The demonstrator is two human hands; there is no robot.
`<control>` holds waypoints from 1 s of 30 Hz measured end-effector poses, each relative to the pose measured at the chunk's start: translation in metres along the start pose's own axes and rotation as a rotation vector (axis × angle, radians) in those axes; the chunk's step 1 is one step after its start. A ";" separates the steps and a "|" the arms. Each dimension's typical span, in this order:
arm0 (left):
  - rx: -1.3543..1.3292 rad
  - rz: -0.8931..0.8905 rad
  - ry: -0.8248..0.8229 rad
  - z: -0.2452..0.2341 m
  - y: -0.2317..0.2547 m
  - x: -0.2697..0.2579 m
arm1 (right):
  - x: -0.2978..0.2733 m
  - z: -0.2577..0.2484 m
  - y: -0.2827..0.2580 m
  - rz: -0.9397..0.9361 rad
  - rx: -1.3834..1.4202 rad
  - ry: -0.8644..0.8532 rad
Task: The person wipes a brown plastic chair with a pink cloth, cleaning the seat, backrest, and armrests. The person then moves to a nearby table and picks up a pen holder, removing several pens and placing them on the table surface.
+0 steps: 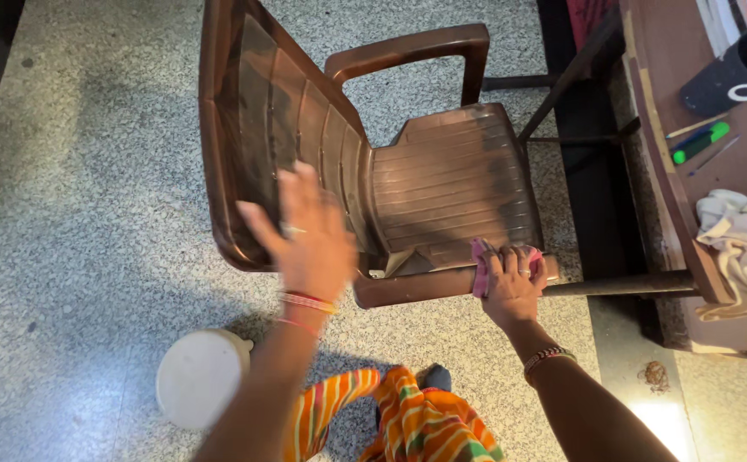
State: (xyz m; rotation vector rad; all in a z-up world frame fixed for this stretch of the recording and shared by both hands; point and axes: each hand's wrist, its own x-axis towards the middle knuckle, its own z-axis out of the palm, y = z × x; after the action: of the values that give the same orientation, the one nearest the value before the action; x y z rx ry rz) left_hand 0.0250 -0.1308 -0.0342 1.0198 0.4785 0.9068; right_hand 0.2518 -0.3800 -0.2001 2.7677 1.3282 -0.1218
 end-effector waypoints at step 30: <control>1.806 0.019 0.131 0.076 -0.221 -0.064 | -0.005 -0.013 0.051 -0.156 0.558 0.254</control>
State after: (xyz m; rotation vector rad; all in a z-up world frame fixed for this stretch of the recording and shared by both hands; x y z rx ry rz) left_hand 0.1363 -0.2714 -0.1972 2.5541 1.4933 0.3500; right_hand 0.2889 -0.4142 -0.1850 3.2092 1.8145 -0.1780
